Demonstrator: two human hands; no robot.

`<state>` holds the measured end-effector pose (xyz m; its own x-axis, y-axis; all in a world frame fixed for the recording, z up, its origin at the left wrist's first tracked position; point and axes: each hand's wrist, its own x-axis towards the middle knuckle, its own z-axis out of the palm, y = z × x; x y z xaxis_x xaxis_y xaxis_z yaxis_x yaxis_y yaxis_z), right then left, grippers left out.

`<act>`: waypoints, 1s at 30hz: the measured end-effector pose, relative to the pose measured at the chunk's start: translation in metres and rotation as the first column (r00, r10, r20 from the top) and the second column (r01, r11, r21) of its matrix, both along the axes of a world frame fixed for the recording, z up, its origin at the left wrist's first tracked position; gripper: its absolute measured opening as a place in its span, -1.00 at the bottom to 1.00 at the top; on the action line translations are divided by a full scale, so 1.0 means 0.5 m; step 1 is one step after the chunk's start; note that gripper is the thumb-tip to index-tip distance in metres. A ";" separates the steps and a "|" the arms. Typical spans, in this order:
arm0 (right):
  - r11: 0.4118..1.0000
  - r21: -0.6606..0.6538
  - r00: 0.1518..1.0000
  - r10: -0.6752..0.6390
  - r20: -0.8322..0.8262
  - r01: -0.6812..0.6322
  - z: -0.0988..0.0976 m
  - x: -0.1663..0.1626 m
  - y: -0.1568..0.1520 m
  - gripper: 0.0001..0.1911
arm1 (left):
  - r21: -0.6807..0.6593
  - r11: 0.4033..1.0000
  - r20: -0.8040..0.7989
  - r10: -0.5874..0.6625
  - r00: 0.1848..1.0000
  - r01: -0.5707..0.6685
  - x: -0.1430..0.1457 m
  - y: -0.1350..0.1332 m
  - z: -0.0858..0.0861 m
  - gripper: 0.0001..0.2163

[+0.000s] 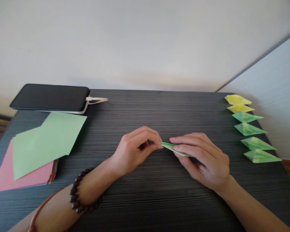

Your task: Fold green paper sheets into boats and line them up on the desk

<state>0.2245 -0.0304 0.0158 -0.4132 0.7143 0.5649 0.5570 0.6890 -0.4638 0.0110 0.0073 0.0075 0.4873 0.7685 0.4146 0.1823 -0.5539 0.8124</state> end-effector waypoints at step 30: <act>0.834 -0.532 0.941 -0.282 -0.187 0.144 -0.004 -0.014 -0.016 -0.92 | 0.182 0.983 0.005 0.017 1.000 -0.017 -0.007 -0.002 0.000 -0.91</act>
<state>0.2176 -0.0386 0.0141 -0.1130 0.9800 0.1636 0.4811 0.1981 -0.8540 0.0076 0.0065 0.0074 0.4732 0.6881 0.5502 0.1908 -0.6897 0.6985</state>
